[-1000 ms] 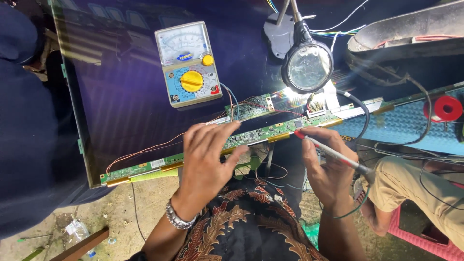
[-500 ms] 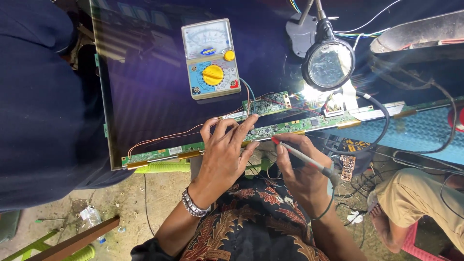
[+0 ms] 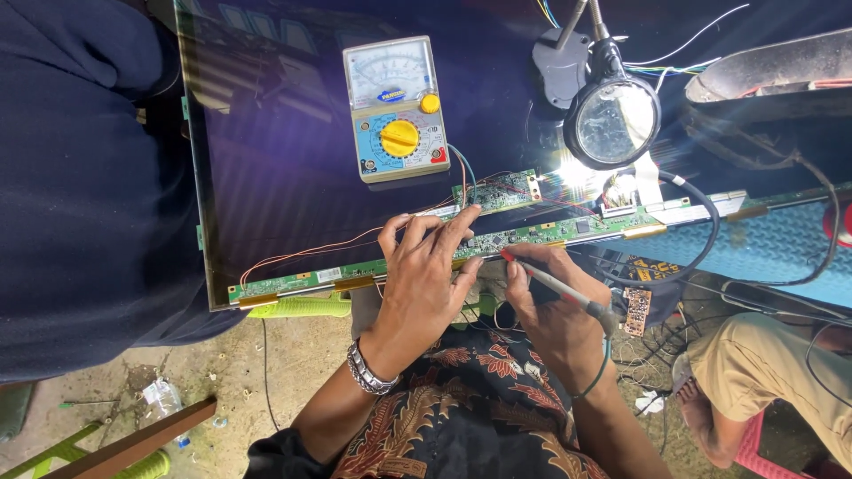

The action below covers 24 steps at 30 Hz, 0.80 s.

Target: Soldering wire leads to a television circuit board and testing connections with a multimeter

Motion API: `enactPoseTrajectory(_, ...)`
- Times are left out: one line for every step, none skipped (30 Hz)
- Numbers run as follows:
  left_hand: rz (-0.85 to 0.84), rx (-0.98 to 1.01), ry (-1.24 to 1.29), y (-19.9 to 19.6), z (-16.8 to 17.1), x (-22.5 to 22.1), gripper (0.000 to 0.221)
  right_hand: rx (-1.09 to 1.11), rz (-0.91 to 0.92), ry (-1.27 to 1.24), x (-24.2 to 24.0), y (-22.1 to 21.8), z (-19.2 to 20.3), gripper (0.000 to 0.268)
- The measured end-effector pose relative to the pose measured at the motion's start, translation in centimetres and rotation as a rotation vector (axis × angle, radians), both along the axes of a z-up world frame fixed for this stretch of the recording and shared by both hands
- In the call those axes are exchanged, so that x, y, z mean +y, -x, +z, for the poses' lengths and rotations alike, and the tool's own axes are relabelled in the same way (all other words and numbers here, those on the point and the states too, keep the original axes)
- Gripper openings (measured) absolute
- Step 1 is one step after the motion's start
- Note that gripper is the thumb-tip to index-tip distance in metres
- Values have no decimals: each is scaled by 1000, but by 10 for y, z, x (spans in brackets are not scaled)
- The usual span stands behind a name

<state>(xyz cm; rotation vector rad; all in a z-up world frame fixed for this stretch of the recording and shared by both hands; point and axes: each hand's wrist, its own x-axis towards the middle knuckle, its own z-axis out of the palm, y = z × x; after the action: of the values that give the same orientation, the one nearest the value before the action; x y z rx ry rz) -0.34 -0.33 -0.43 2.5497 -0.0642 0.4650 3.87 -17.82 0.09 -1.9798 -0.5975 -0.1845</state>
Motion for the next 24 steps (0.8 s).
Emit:
enactPoseTrajectory(-1,4,3,0,0,0,63,-13,-1,1,0,0,0,14)
enactPoseTrajectory(0,5,3,0,0,0,63,-12,0,1,1,0,2,14)
enactPoseTrajectory(-4,3,10,0,-1,1,64,-9,3,3,2,0,3,14)
enactPoseTrajectory(-8,0,17,0,-1,1,64,-8,5,3,2,0,5,14)
enactPoseTrajectory(-8,-1,16,0,-1,1,64,-9,5,2,2,0,3,14)
enactPoseTrajectory(-7,-2,17,0,-1,1,64,-7,5,5,1,-1,2,15)
enactPoseTrajectory(-7,-3,18,0,0,1,64,-6,5,9,0,-1,0,15)
enactPoseTrajectory(-7,-3,17,0,0,1,64,-6,5,8,0,-1,0,15)
enactPoseTrajectory(-6,0,16,0,0,1,64,-5,1,15,0,-1,0,15)
enactPoseTrajectory(-5,2,15,0,0,1,64,-3,-3,22,0,-1,-1,15)
enactPoseTrajectory(-5,2,14,0,0,1,64,-4,-3,21,0,-1,0,15)
enactPoseTrajectory(-5,4,10,0,0,1,63,-5,-1,19,1,-1,1,15)
enactPoseTrajectory(-5,5,5,0,0,1,63,-6,2,18,1,-1,1,15)
enactPoseTrajectory(-6,6,5,0,-1,1,63,-5,2,18,1,-1,2,15)
enactPoseTrajectory(-8,12,9,0,-1,1,63,-7,2,26,1,-1,3,14)
enactPoseTrajectory(-10,16,12,0,-1,1,63,-11,3,34,2,-1,4,14)
enactPoseTrajectory(-8,15,12,-1,-1,1,63,-12,4,34,1,-1,4,14)
enactPoseTrajectory(-11,12,15,-1,-2,1,63,-10,0,37,2,-1,3,14)
enactPoseTrajectory(-13,8,17,-1,-2,1,62,-8,-4,41,2,-1,3,14)
enactPoseTrajectory(-11,8,18,-1,-2,1,62,-8,-1,41,1,-1,2,14)
enactPoseTrajectory(-12,12,23,-1,-2,1,62,-9,-2,50,1,-1,2,14)
enactPoseTrajectory(-13,15,29,-1,-2,1,62,-10,-3,59,1,-2,2,13)
enactPoseTrajectory(-11,14,29,-1,-2,1,62,-10,-1,59,1,-2,2,13)
enactPoseTrajectory(-12,16,26,-1,-3,1,63,-5,-4,57,1,-2,2,13)
